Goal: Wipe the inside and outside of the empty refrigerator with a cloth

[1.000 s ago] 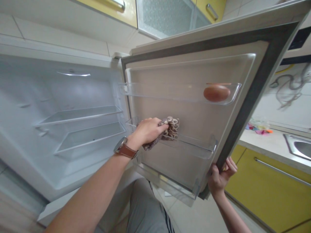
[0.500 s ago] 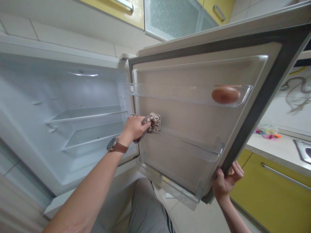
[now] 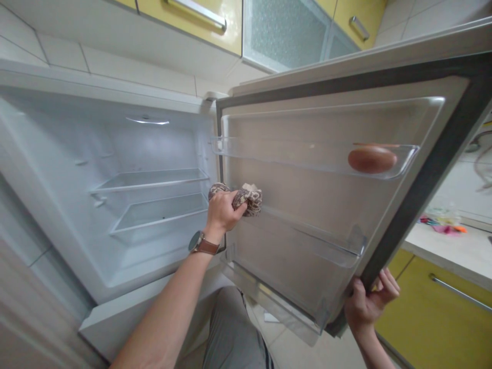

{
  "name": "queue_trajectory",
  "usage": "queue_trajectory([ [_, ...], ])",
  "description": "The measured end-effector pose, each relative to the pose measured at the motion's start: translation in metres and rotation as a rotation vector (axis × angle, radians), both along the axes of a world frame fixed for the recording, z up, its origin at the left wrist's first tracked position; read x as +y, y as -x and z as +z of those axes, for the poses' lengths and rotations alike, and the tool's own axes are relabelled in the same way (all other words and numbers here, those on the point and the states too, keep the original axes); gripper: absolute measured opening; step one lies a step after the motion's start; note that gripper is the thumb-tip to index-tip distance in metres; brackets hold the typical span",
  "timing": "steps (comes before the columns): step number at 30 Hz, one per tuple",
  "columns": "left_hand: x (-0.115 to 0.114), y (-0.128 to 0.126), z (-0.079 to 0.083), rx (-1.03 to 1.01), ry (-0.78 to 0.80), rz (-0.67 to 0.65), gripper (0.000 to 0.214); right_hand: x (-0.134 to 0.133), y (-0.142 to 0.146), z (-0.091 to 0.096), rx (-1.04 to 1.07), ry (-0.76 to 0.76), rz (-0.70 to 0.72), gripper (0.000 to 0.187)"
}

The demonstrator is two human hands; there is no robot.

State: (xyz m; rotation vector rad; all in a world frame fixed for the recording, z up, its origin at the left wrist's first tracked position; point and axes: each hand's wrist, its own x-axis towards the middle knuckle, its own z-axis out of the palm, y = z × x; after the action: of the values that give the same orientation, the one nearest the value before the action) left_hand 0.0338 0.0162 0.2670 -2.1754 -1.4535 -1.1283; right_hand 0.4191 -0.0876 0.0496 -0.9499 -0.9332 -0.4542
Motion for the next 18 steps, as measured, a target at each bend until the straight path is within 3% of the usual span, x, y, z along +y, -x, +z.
queue_trajectory([
  [18,-0.0005,-0.0013,-0.0006,-0.002,0.003,0.025,0.036,-0.0007,0.0021,-0.0011,0.016,0.038,0.002,0.051],
])
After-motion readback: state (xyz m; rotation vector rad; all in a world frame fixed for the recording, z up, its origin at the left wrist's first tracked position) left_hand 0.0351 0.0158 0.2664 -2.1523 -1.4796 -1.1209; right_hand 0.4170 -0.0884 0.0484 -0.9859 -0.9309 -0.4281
